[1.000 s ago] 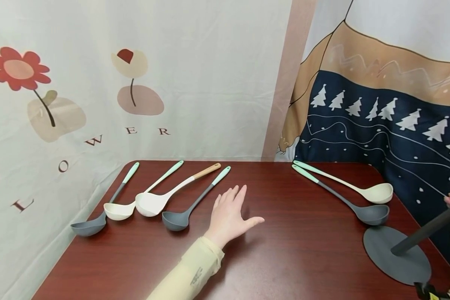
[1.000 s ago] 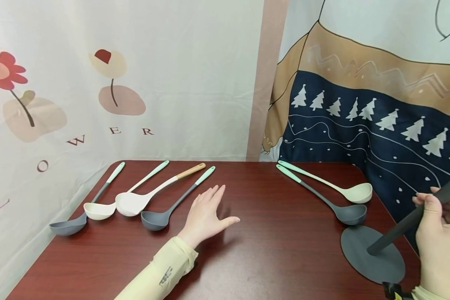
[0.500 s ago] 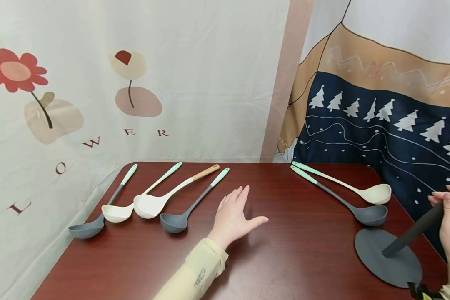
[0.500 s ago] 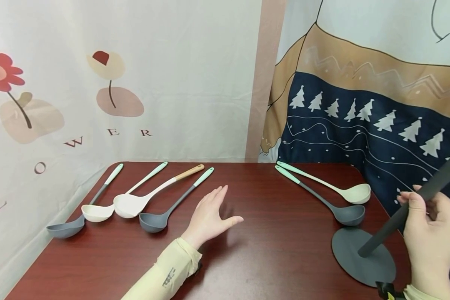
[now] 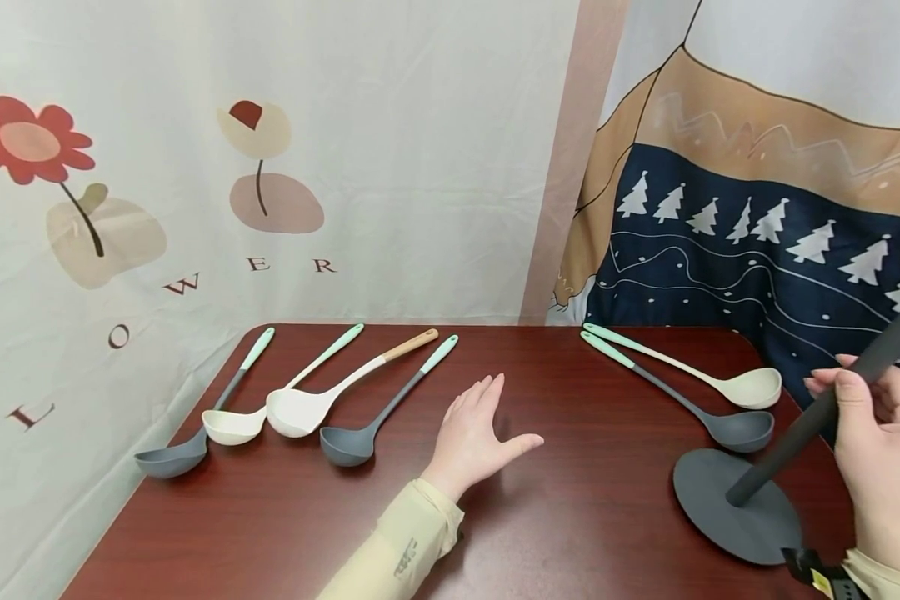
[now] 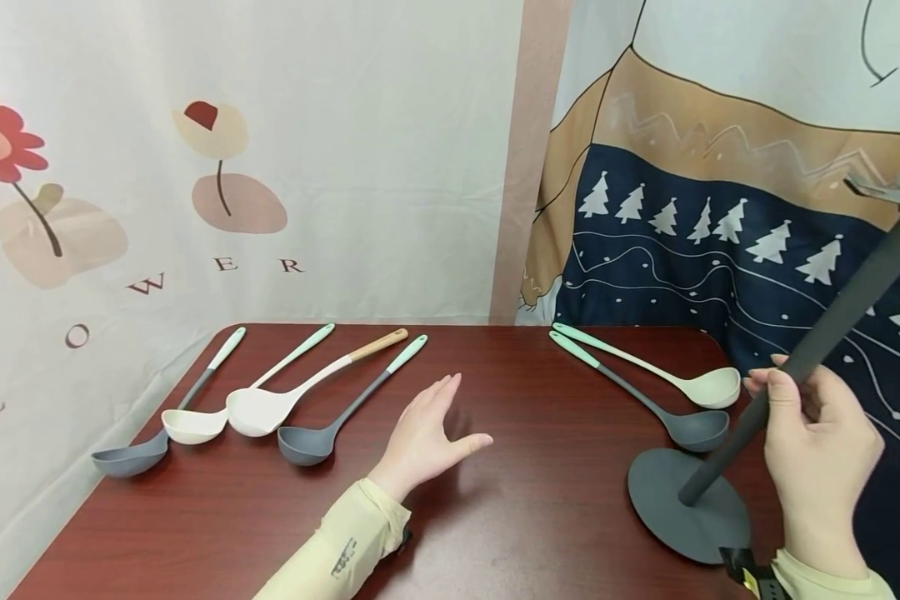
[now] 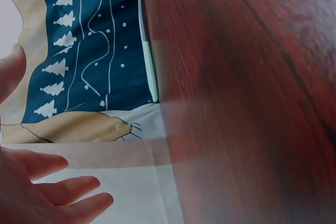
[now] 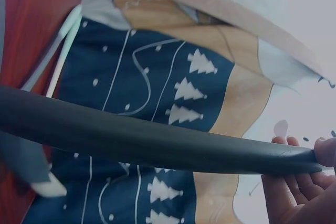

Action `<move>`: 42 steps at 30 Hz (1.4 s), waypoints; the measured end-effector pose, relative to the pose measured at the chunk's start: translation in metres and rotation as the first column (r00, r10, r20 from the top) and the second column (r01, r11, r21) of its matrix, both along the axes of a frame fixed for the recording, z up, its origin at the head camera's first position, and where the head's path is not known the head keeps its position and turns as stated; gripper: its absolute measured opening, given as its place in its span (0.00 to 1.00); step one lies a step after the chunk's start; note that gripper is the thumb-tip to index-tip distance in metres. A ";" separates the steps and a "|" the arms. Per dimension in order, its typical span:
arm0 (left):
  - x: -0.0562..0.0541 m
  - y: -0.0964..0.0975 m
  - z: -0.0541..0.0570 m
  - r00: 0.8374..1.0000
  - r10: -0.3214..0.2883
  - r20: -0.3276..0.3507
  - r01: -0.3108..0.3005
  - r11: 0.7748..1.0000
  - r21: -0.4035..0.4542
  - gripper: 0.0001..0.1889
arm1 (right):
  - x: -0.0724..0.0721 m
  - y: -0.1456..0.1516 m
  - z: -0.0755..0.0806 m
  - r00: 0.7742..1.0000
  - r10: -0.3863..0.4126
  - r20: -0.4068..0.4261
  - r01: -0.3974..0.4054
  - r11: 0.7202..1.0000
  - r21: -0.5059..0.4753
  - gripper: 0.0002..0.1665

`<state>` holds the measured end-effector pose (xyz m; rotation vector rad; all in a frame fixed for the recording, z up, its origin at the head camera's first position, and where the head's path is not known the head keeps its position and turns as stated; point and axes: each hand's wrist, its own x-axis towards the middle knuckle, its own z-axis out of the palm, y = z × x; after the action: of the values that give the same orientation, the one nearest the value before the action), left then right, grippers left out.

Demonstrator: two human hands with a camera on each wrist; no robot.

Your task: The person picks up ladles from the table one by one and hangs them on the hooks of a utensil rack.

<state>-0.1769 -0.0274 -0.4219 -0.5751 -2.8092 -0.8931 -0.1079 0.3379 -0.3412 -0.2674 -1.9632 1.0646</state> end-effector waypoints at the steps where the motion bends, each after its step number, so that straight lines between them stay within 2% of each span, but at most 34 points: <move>1: 0.000 0.001 0.000 1.000 -0.001 0.000 0.001 1.000 0.000 0.51 | -0.001 -0.003 0.001 1.000 -0.002 0.010 0.001 1.000 0.011 0.13; 3: 0.001 0.002 0.001 1.000 -0.004 0.005 0.004 1.000 0.008 0.51 | -0.003 -0.008 0.003 1.000 -0.015 0.024 0.014 0.999 0.044 0.13; 7: 0.002 0.005 0.002 1.000 -0.005 0.011 0.005 1.000 0.015 0.51 | -0.010 -0.024 0.007 1.000 -0.003 0.016 0.002 0.999 0.046 0.14; 12: 0.001 0.009 0.005 0.998 -0.035 0.045 0.032 0.997 0.067 0.51 | -0.021 -0.045 0.011 0.996 0.091 -0.004 -0.091 0.996 0.016 0.13; 18: 0.000 0.014 0.008 0.995 -0.071 0.075 0.062 0.991 0.114 0.49 | -0.034 -0.069 0.015 0.980 0.199 -0.018 -0.199 0.980 0.001 0.14; 26: -0.004 0.021 0.011 0.989 -0.107 0.097 0.092 0.984 0.151 0.45 | -0.059 -0.104 0.019 0.926 0.365 -0.099 -0.366 0.930 0.006 0.12; 32: -0.009 0.025 0.013 0.988 -0.117 0.104 0.094 0.975 0.203 0.43 | -0.075 -0.129 0.019 0.901 0.428 -0.070 -0.429 0.903 -0.006 0.13; 37: -0.018 0.029 0.021 0.991 -0.112 0.075 0.092 0.969 0.230 0.41 | -0.087 -0.144 0.020 0.872 0.481 -0.088 -0.483 0.876 0.009 0.13; 42: -0.026 0.031 0.031 0.989 -0.107 0.102 0.076 0.961 0.266 0.40 | -0.098 -0.157 0.020 0.832 0.541 -0.122 -0.545 0.838 0.004 0.12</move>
<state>-0.2031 0.0039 -0.3906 -0.6363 -2.7154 -1.3309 -0.2060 0.1811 -0.3214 0.3637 -1.9594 1.4329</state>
